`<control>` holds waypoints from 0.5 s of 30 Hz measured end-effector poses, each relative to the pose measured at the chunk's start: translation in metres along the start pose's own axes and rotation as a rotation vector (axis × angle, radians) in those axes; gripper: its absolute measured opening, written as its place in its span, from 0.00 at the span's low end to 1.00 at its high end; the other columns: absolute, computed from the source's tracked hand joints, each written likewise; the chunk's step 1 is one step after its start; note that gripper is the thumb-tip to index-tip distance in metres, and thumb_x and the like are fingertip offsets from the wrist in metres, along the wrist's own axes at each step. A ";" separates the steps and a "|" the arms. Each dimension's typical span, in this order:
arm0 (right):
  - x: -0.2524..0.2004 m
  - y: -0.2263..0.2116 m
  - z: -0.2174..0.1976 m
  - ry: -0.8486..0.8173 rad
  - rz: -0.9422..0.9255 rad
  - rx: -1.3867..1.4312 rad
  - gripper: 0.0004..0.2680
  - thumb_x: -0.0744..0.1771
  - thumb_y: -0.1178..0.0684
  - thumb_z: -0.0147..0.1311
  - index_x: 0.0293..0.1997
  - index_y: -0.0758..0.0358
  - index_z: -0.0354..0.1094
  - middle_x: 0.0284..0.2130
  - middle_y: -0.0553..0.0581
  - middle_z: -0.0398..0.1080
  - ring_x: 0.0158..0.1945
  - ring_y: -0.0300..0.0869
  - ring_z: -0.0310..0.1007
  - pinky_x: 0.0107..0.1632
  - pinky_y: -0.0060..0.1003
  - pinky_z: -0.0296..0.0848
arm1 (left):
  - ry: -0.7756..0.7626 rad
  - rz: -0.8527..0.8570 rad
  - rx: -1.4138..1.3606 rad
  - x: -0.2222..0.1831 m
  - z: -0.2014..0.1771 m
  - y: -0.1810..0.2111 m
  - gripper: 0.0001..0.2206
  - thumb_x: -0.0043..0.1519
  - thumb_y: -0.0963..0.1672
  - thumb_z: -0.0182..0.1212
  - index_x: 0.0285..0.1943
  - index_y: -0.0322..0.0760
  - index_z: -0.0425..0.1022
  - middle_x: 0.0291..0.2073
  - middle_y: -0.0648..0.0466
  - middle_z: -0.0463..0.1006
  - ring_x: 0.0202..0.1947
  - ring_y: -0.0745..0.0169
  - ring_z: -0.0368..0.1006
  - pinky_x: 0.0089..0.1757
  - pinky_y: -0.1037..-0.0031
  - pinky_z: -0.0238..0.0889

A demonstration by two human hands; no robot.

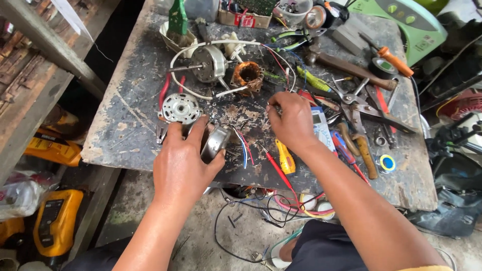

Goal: Disassembling and testing an electric motor stator using a multimeter and manual tools

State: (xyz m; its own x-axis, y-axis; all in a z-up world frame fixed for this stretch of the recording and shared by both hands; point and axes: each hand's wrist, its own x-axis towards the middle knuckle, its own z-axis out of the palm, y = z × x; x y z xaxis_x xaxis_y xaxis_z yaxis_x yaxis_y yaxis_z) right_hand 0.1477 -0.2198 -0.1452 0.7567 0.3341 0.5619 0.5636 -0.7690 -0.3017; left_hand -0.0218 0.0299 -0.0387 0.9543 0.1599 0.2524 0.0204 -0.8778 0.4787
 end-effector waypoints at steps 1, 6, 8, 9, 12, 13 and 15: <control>0.002 -0.003 -0.001 -0.001 0.000 0.004 0.03 0.64 0.54 0.62 0.38 0.50 0.73 0.32 0.48 0.73 0.43 0.47 0.75 0.50 0.44 0.68 | -0.001 -0.003 0.003 -0.001 -0.002 -0.001 0.33 0.47 0.50 0.74 0.65 0.42 0.76 0.41 0.41 0.72 0.41 0.33 0.77 0.32 0.45 0.74; -0.001 -0.020 -0.002 -0.053 -0.148 -0.262 0.05 0.61 0.52 0.63 0.36 0.49 0.72 0.30 0.47 0.72 0.41 0.44 0.74 0.51 0.44 0.66 | 0.062 -0.026 0.021 -0.002 -0.001 -0.001 0.32 0.48 0.51 0.74 0.63 0.39 0.78 0.42 0.42 0.71 0.36 0.35 0.79 0.31 0.47 0.74; 0.006 -0.035 -0.009 -0.073 -0.197 -0.232 0.04 0.62 0.53 0.60 0.36 0.49 0.72 0.31 0.48 0.71 0.43 0.45 0.73 0.52 0.45 0.66 | 0.060 -0.029 0.025 0.001 0.000 -0.002 0.32 0.47 0.51 0.74 0.62 0.39 0.78 0.42 0.43 0.71 0.35 0.36 0.79 0.31 0.48 0.75; 0.009 -0.043 -0.012 -0.095 -0.252 -0.203 0.03 0.63 0.54 0.58 0.37 0.49 0.73 0.33 0.48 0.71 0.44 0.45 0.73 0.54 0.46 0.66 | 0.059 -0.037 0.025 0.002 0.001 -0.003 0.31 0.47 0.51 0.74 0.62 0.40 0.78 0.42 0.44 0.71 0.35 0.37 0.79 0.30 0.49 0.75; 0.023 -0.065 -0.027 -0.286 -0.311 -0.096 0.04 0.63 0.54 0.62 0.37 0.47 0.78 0.39 0.50 0.74 0.50 0.45 0.71 0.57 0.47 0.63 | 0.038 -0.071 -0.023 0.005 -0.008 0.000 0.30 0.49 0.50 0.74 0.61 0.36 0.79 0.42 0.40 0.72 0.33 0.36 0.80 0.32 0.51 0.76; 0.019 -0.059 -0.020 -0.286 -0.308 -0.094 0.04 0.63 0.54 0.62 0.37 0.47 0.78 0.39 0.50 0.74 0.50 0.45 0.71 0.57 0.47 0.63 | 0.036 -0.070 -0.021 0.005 -0.003 -0.004 0.30 0.49 0.50 0.74 0.61 0.36 0.79 0.42 0.40 0.72 0.33 0.36 0.80 0.32 0.51 0.76; 0.015 -0.048 -0.008 -0.284 -0.352 -0.088 0.03 0.63 0.51 0.62 0.38 0.48 0.76 0.40 0.50 0.72 0.50 0.46 0.69 0.56 0.46 0.63 | 0.063 -0.066 0.025 0.006 0.004 -0.011 0.34 0.45 0.54 0.74 0.63 0.39 0.78 0.43 0.44 0.71 0.35 0.33 0.79 0.32 0.47 0.74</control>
State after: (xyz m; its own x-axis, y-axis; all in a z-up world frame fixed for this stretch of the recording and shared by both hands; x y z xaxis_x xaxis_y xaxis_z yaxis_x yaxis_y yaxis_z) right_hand 0.1290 -0.1826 -0.1162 0.5921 0.7096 0.3818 0.7815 -0.6213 -0.0572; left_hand -0.0152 0.0386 -0.0464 0.9302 0.2448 0.2735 0.0908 -0.8754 0.4749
